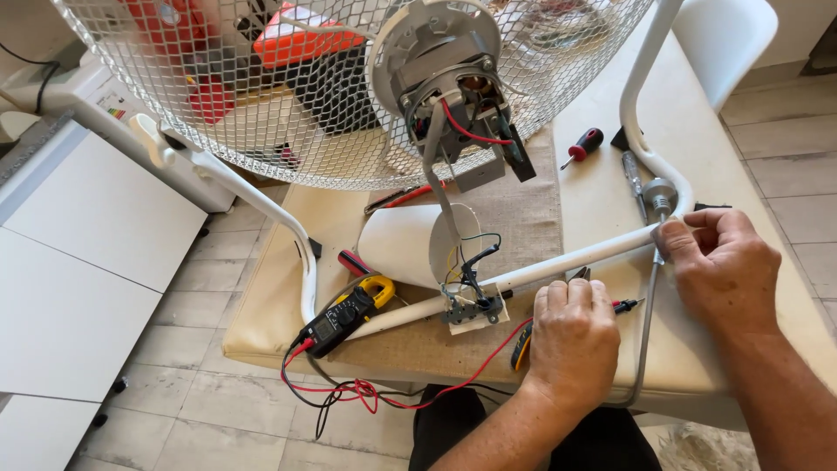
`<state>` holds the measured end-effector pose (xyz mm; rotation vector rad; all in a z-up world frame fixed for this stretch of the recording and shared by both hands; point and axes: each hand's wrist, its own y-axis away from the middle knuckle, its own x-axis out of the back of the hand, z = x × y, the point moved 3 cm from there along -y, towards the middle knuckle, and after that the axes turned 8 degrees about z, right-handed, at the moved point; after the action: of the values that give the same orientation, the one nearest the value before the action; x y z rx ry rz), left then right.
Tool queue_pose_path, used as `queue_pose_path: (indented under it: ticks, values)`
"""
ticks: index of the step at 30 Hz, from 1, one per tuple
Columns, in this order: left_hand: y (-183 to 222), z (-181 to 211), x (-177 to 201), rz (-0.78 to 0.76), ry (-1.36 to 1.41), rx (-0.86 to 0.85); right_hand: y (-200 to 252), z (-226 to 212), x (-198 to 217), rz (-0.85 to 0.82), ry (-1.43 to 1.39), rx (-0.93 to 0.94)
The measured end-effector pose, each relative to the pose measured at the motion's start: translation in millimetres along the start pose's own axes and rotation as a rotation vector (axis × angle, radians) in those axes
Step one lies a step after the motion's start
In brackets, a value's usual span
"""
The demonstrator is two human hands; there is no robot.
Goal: Repairing the internal wiring of a fan by stripping wires, making connections, and testing with a multimeter.
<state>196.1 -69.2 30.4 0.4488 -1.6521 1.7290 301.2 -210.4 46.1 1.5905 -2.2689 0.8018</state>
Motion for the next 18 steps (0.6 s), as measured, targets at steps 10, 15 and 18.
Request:
queue_pose_path:
  ticks: [10, 15, 18]
  values:
    - [13, -9, 5, 0.05, 0.033, 0.055, 3, -4, 1, 0.026, -0.118, -0.012]
    - [14, -10, 3, 0.003, 0.063, 0.066, 0, 1, 0, 0.034, -0.099, -0.021]
    - [15, -11, 2, 0.023, 0.068, 0.066, -2, 6, -1, 0.04, -0.067, -0.02]
